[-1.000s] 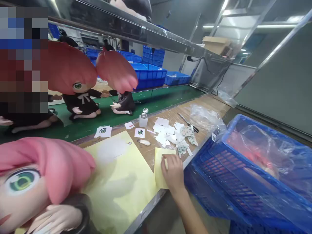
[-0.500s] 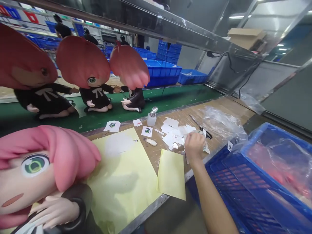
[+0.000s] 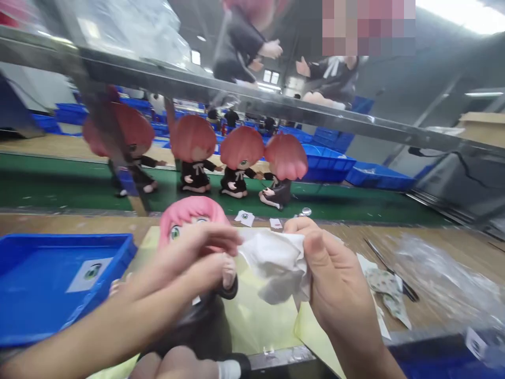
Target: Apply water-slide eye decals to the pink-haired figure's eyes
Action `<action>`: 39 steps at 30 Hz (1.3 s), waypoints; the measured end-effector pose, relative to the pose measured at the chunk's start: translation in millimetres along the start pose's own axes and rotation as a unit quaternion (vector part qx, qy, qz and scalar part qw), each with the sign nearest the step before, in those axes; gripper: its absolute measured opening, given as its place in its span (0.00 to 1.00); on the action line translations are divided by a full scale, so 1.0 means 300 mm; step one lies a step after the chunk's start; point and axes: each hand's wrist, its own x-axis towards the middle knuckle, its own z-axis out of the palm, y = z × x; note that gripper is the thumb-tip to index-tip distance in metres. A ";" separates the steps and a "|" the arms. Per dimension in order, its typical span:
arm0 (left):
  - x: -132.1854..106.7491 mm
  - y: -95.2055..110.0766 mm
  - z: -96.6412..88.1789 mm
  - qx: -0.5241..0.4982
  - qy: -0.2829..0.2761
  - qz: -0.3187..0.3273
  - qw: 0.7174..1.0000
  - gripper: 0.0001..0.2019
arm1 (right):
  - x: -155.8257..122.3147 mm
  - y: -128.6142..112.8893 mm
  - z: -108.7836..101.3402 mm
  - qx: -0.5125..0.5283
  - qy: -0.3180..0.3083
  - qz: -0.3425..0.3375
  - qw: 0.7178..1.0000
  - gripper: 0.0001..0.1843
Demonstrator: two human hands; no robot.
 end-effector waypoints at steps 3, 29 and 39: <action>0.015 0.139 0.069 -0.016 0.006 0.032 0.999 0.20 | -0.038 -0.038 0.045 -0.026 -0.027 -0.026 0.999 0.27; 0.129 0.365 0.187 0.082 -0.047 0.232 0.968 0.14 | 0.056 -0.156 0.117 0.148 -0.128 0.050 0.979 0.25; -0.023 0.285 0.188 0.026 0.012 0.230 0.973 0.12 | -0.080 -0.116 0.124 0.137 -0.181 0.177 0.958 0.22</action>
